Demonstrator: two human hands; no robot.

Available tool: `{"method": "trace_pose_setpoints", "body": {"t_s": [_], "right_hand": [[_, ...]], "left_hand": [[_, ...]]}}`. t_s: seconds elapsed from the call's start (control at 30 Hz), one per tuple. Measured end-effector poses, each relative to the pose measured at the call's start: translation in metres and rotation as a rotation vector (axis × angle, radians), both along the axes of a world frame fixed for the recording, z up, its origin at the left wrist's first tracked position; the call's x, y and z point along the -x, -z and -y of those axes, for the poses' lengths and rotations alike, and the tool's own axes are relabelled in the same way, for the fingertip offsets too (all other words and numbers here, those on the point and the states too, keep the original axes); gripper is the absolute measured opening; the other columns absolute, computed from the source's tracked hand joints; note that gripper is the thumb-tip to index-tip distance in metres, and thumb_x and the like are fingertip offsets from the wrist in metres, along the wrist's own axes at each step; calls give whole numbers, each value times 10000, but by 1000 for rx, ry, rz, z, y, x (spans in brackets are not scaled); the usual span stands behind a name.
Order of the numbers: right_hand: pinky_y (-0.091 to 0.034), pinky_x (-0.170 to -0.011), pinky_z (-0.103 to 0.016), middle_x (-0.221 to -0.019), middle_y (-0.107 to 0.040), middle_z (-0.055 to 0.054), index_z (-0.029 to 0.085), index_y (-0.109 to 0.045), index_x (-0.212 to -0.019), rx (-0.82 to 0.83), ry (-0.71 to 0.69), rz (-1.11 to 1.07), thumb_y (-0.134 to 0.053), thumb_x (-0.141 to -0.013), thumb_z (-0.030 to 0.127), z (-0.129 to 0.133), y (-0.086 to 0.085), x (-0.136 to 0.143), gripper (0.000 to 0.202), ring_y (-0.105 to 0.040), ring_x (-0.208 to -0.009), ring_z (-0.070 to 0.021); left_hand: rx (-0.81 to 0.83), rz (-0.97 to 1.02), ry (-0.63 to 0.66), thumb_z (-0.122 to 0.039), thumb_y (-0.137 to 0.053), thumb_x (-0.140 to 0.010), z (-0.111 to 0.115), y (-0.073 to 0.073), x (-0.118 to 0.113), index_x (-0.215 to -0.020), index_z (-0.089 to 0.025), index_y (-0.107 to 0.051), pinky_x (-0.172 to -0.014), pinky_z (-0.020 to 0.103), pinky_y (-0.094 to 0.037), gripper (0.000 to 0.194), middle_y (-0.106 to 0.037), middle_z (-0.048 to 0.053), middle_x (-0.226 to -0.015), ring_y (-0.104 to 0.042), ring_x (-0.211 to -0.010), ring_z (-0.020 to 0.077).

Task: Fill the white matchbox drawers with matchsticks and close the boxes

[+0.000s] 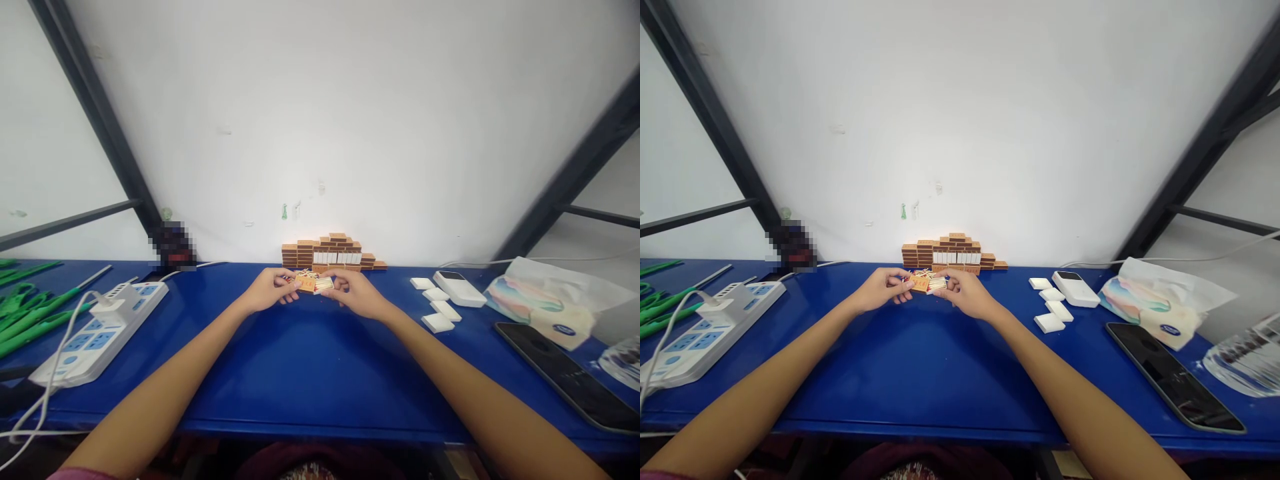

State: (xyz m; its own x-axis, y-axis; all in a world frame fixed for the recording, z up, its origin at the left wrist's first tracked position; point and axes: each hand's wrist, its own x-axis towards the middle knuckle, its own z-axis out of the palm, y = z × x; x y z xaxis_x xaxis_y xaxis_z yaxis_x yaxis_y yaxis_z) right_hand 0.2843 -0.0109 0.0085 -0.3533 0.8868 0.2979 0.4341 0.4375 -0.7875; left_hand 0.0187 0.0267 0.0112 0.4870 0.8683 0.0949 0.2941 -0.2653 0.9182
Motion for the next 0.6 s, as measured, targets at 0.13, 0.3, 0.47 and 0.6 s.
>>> {"method": "trace_pose_setpoints", "body": {"t_s": [0.13, 0.3, 0.47, 0.6], "right_hand": [[-466, -551, -286, -637, -570, 54, 163, -635, -1221, 42, 28, -64, -731, -849, 475, -2, 2, 0, 495, -585, -516, -153], [-472, -542, -280, -648, -532, 62, 177, -615, -1208, 31, 23, -80, -712, -858, 466, -1, 2, 1, 464, -585, -526, -147], [-485, -540, -279, -673, -542, 60, 198, -575, -1175, 24, 53, -106, -696, -875, 471, 0, 1, 4, 422, -576, -539, -141], [-510, -572, -281, -707, -545, 56, 196, -553, -1176, 44, 7, -157, -685, -891, 448, 2, 5, 10, 403, -596, -577, -137]], "left_hand": [[67, 71, -49, -636, -799, -772, 3, 0, -4, -1155, -115, -661, -574, 266, -558, 661, -778, 102, -784, -682, -612, 150], [135, 124, -62, -609, -836, -745, 5, -2, -5, -1128, -126, -652, -569, 256, -550, 643, -775, 94, -785, -674, -603, 137], [175, 158, -73, -551, -872, -732, 4, 0, -5, -1111, -116, -676, -583, 261, -555, 610, -757, 79, -772, -650, -593, 122], [169, 167, -75, -577, -850, -747, 4, 4, -6, -1126, -113, -711, -571, 243, -551, 615, -734, 71, -827, -630, -627, 107]]}}
